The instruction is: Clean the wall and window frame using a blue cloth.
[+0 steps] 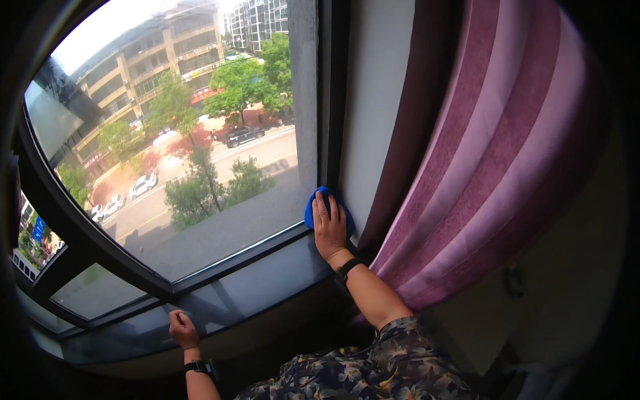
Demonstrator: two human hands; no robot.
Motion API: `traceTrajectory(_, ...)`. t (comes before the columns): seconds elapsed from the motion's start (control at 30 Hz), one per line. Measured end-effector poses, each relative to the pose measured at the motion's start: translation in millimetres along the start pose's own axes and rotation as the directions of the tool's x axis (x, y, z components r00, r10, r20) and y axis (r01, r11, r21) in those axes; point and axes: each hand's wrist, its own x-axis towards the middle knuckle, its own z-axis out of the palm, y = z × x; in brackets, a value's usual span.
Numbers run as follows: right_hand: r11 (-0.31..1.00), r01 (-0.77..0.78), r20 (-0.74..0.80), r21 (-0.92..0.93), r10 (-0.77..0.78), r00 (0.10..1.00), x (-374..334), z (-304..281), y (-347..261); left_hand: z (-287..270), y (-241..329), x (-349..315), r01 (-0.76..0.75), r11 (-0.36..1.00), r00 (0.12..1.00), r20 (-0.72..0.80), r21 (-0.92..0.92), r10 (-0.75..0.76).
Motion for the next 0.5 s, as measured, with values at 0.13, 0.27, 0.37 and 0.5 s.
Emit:
traceTrajectory(0.13,0.999,-0.036,0.174,0.017,0.032,0.984,-40,27,-3,2,7,1,0.000,1.000,1.000,0.010,0.002,0.000)
traceTrajectory(0.27,0.978,-0.205,0.497,0.034,0.161,0.853,-28,21,-18,1,2,-3,0.009,1.000,1.000,-0.017,0.024,-0.008)
traceTrajectory(0.37,0.948,-0.303,0.593,0.096,0.190,0.782,-9,10,-15,0,3,-2,-0.012,0.999,1.000,-0.024,0.031,0.013)
traceTrajectory(0.5,0.444,-0.741,0.848,0.503,-0.087,0.524,20,-31,-5,6,6,-2,0.006,1.000,1.000,-0.018,0.022,-0.005)
